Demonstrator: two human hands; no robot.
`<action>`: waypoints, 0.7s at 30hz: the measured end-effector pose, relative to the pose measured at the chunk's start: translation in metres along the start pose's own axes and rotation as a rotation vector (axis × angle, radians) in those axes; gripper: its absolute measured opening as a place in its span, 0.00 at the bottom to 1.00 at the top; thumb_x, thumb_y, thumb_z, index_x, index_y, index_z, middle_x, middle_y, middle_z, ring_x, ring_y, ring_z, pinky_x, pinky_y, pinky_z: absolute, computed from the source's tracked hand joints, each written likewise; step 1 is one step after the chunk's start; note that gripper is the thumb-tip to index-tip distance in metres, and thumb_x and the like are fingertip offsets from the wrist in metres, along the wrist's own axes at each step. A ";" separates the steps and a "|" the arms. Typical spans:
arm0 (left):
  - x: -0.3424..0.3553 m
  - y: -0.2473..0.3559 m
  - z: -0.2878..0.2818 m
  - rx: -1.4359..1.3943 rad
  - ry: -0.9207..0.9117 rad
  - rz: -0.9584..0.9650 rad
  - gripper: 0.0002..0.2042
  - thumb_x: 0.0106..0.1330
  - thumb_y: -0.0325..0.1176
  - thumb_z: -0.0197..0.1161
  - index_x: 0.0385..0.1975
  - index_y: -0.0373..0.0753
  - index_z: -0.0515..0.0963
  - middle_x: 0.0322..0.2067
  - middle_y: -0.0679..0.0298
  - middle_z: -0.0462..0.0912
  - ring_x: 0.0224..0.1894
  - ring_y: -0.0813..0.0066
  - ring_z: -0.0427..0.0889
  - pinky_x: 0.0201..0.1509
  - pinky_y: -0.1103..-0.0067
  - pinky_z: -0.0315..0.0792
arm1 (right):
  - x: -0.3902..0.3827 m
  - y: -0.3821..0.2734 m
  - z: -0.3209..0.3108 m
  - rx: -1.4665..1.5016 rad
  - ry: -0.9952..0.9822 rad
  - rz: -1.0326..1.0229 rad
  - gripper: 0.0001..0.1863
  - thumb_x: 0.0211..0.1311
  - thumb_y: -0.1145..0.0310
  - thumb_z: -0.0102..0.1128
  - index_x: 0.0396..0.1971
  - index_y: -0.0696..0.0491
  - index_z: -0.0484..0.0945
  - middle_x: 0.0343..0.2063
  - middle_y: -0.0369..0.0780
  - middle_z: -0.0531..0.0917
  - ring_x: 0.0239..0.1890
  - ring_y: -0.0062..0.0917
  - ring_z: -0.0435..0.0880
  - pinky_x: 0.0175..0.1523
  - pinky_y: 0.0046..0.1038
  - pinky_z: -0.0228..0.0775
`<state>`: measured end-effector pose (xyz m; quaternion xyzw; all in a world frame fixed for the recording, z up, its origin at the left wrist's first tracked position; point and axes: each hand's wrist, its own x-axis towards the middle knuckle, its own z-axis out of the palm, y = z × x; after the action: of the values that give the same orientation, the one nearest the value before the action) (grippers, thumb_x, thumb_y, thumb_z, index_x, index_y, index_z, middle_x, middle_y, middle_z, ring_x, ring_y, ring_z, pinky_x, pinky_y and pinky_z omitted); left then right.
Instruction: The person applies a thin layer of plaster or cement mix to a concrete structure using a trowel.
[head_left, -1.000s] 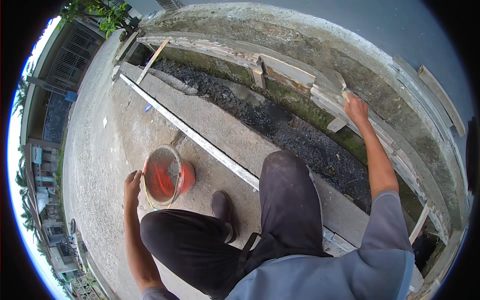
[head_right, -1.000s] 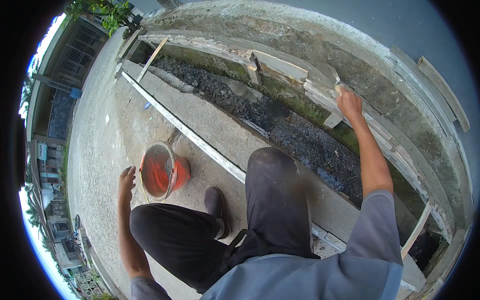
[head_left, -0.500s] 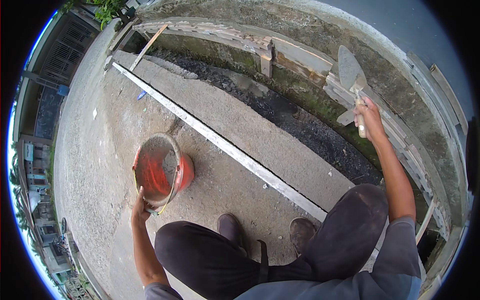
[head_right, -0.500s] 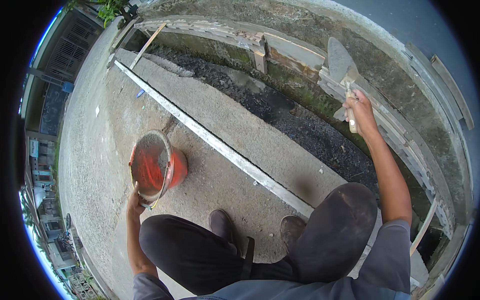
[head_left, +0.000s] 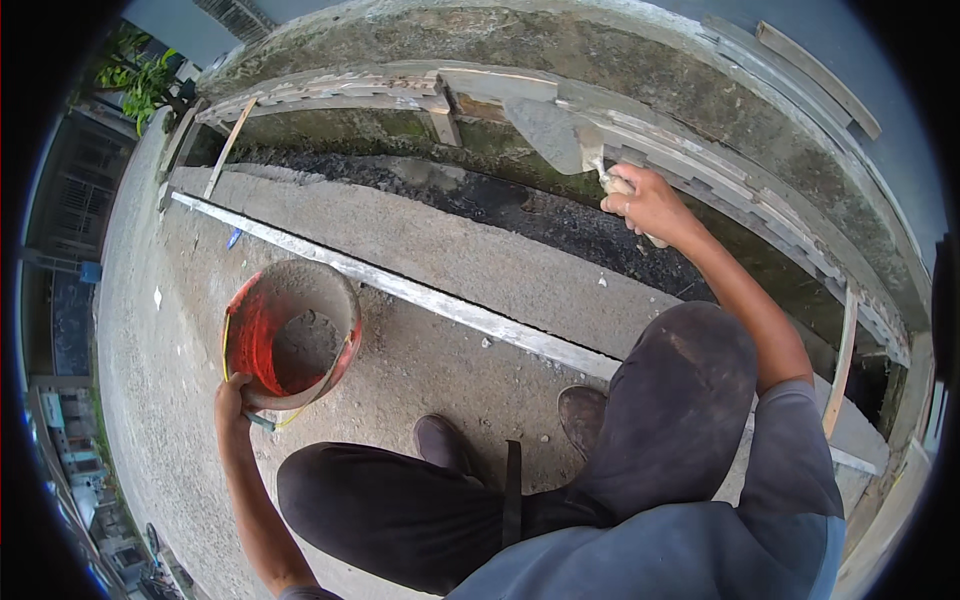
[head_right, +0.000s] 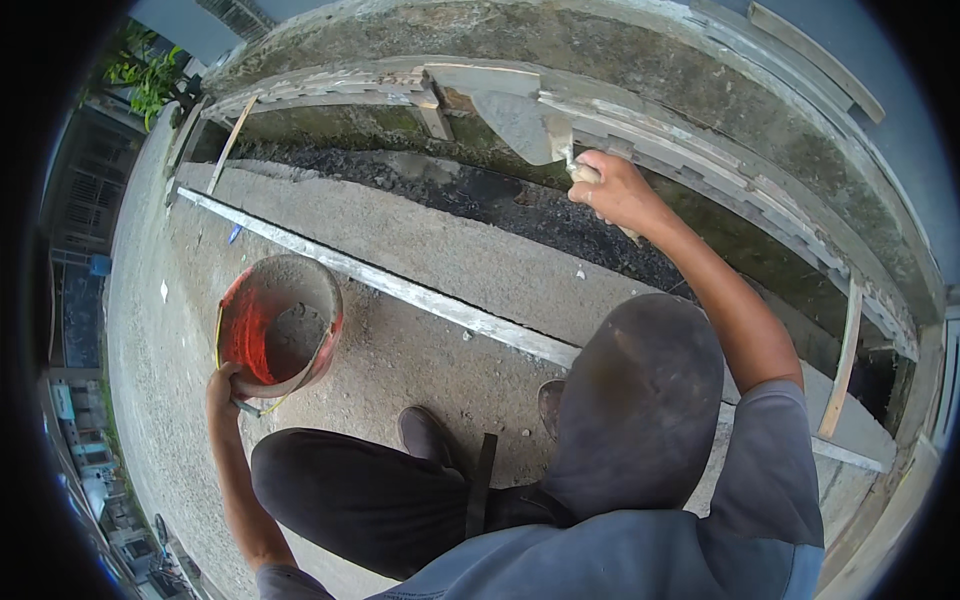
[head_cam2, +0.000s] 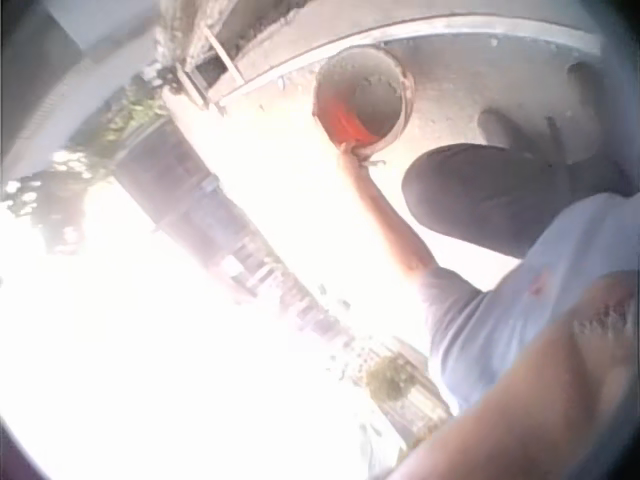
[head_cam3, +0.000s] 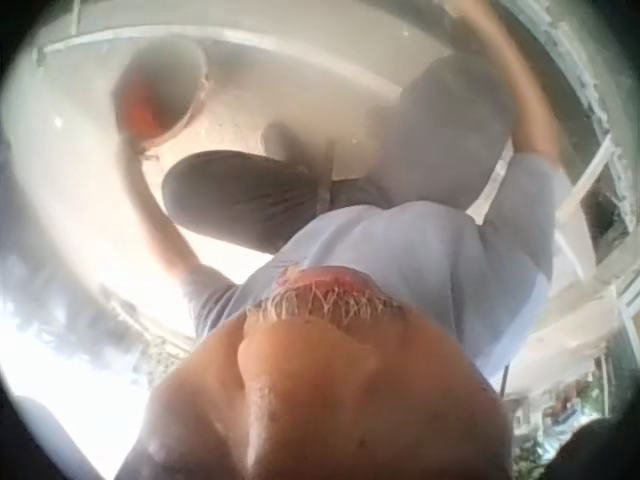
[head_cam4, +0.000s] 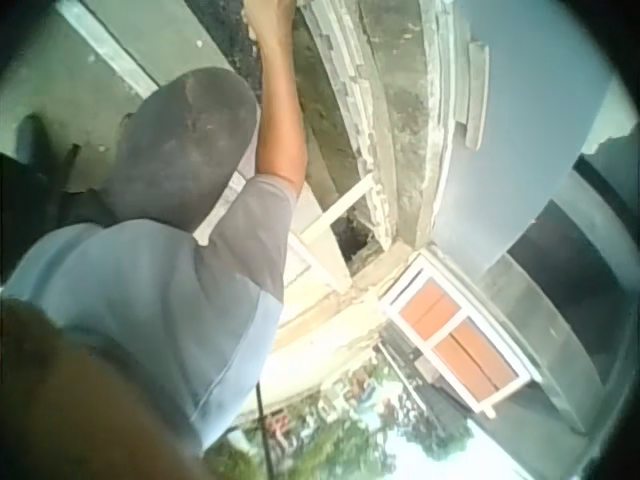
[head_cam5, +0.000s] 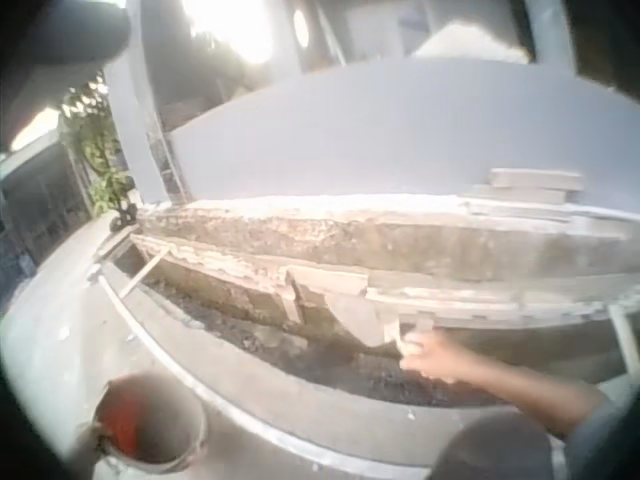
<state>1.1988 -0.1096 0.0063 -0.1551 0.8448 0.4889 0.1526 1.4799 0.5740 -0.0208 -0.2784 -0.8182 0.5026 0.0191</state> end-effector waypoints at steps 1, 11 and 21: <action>-0.009 0.016 0.005 0.012 0.051 0.013 0.06 0.60 0.33 0.64 0.31 0.38 0.78 0.23 0.66 0.78 0.21 0.73 0.80 0.22 0.74 0.80 | -0.005 0.006 -0.001 -0.117 0.054 -0.171 0.24 0.56 0.65 0.66 0.51 0.60 0.77 0.31 0.46 0.83 0.34 0.31 0.84 0.41 0.33 0.75; -0.097 0.194 0.137 0.297 -0.294 0.294 0.13 0.68 0.40 0.65 0.40 0.34 0.82 0.28 0.63 0.85 0.23 0.78 0.83 0.22 0.81 0.79 | -0.061 -0.049 -0.018 -0.473 0.020 -0.263 0.18 0.58 0.61 0.58 0.44 0.57 0.82 0.34 0.54 0.86 0.39 0.51 0.85 0.48 0.49 0.75; -0.102 0.227 0.290 0.394 -0.397 0.420 0.16 0.64 0.41 0.68 0.35 0.30 0.82 0.26 0.59 0.84 0.23 0.68 0.84 0.27 0.73 0.80 | -0.031 -0.068 0.025 -0.790 0.018 -0.440 0.14 0.61 0.64 0.57 0.40 0.58 0.83 0.34 0.53 0.86 0.40 0.50 0.86 0.48 0.49 0.76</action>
<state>1.2287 0.2625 0.0871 0.1523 0.8903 0.3579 0.2369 1.4688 0.5163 0.0313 -0.0882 -0.9868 0.1332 0.0250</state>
